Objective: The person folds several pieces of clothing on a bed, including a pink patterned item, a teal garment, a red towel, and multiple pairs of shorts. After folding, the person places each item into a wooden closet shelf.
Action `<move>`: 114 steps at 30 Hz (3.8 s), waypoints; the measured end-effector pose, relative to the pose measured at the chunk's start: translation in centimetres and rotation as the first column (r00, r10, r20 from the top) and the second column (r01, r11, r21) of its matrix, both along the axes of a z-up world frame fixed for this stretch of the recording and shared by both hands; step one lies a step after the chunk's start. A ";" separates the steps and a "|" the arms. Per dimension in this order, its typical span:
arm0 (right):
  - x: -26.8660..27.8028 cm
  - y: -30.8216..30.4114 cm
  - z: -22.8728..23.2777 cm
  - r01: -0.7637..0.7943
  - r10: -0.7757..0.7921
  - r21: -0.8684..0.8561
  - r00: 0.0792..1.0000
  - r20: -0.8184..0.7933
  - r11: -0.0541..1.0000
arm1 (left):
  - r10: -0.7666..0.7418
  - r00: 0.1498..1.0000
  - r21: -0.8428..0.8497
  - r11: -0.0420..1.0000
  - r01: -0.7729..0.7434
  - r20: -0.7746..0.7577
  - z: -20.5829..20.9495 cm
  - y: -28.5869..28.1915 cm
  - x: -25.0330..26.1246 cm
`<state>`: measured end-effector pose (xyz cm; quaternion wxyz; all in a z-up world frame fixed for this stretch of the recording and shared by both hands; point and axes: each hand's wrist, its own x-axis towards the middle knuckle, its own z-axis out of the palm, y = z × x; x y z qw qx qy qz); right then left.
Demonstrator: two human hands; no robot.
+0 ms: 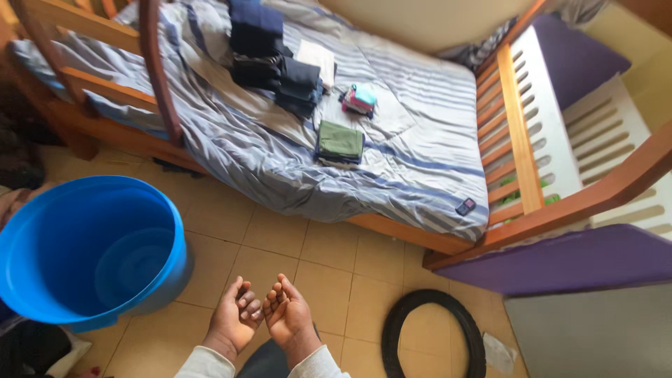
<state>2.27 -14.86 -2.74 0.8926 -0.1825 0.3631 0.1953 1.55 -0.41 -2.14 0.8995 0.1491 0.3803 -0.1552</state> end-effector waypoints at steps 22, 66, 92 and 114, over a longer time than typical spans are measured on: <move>39.8 -13.8 -23.7 0.144 -0.146 -0.027 0.982 -0.116 0.989 | -0.052 0.978 0.029 0.998 0.059 -0.200 -27.9 -14.7 36.8; 69.8 -23.6 -26.4 0.089 0.255 -0.982 0.966 0.044 -0.167 | -0.524 0.846 0.995 -0.040 0.087 -0.095 -28.3 -21.2 73.6; 65.0 -28.2 -27.5 0.020 0.093 -0.854 0.993 0.079 0.520 | -0.664 0.744 0.788 0.418 0.452 -0.074 -24.2 -21.3 71.1; 66.5 -19.6 -24.2 0.043 0.022 -0.673 0.996 0.088 0.739 | -0.524 0.794 0.731 0.404 0.550 -0.308 -29.2 -16.1 70.6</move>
